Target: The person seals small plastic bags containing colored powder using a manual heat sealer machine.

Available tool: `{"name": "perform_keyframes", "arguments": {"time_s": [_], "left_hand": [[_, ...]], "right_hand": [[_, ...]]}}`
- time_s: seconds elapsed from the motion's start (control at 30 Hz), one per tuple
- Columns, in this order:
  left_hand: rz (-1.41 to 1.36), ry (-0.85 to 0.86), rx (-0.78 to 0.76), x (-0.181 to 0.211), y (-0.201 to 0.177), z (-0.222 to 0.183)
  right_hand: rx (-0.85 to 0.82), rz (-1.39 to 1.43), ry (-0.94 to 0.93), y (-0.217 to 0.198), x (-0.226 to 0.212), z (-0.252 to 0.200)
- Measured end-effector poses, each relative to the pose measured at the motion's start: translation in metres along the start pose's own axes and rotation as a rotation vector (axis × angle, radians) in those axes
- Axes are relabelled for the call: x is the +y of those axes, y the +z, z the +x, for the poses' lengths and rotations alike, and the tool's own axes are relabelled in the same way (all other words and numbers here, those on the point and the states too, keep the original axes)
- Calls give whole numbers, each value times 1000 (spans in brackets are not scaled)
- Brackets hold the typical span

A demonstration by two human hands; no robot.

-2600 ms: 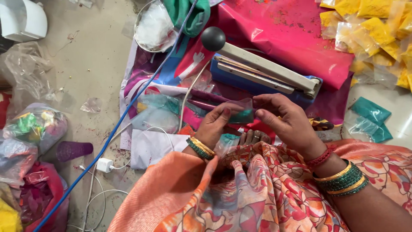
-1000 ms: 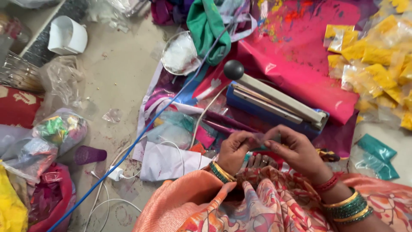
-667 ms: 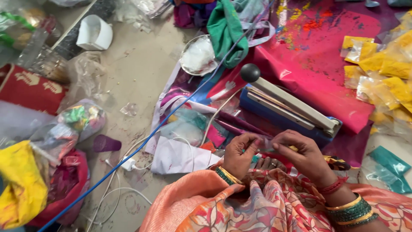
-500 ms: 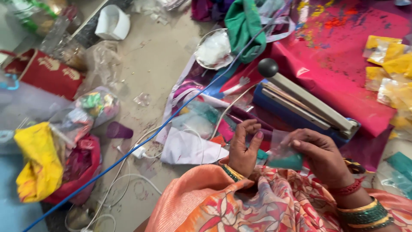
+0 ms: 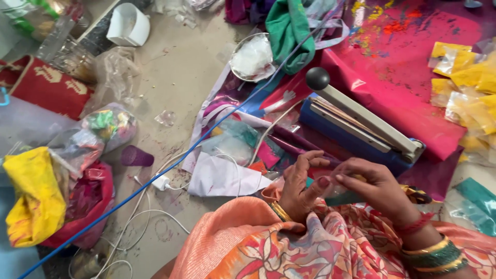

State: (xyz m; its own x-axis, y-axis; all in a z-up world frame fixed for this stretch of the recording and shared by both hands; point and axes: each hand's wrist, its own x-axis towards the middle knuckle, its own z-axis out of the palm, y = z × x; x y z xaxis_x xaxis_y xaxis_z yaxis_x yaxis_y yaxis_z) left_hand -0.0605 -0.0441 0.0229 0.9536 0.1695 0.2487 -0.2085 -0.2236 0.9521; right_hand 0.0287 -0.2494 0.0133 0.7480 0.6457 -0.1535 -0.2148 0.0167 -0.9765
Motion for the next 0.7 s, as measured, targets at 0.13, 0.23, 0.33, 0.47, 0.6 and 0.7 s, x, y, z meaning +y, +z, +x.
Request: {"name": "perform_keyframes", "arguments": {"time_s": [0.13, 0.23, 0.33, 0.47, 0.6, 0.7], "left_hand": [[130, 25, -127, 10, -1, 0], [154, 22, -157, 5, 4, 2], [147, -8, -169, 2, 4, 1], [112, -29, -119, -2, 3, -1], [43, 12, -35, -7, -6, 1], [-129, -96, 61, -6, -56, -7]], "right_hand": [[-37, -171, -97, -2, -11, -4], [-19, -196, -123, -8, -3, -1], [-2, -276, -120, -9, 6, 1], [-52, -110, -49, -2, 2, 3], [-45, -396, -18, -12, 26, 3], [-50, -290, -28, -18, 44, -1]]}}
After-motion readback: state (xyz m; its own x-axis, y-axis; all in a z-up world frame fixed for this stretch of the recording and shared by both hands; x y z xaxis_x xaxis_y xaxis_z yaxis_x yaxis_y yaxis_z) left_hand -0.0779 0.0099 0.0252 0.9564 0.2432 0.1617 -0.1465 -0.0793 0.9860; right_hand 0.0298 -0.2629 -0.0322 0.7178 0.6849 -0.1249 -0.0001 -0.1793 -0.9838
